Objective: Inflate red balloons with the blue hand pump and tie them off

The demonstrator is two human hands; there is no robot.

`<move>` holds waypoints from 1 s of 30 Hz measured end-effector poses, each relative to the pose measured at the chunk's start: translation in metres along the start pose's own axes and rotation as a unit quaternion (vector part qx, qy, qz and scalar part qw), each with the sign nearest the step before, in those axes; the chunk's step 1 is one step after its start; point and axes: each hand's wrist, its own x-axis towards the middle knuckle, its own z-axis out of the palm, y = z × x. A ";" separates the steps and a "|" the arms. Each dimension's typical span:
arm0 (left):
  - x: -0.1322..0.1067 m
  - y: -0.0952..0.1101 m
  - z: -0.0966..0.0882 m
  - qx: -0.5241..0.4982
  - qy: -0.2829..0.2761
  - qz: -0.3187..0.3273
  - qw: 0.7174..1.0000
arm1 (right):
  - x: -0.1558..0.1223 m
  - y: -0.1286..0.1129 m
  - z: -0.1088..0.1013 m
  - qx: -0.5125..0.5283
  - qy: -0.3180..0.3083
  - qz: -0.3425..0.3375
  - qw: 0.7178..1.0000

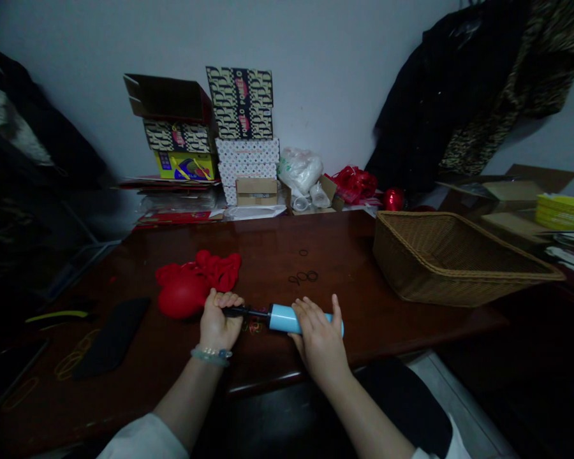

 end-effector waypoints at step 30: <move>0.019 0.037 0.007 0.013 0.082 0.044 0.996 | 0.005 0.011 -0.004 -0.013 -0.010 -0.015 1.000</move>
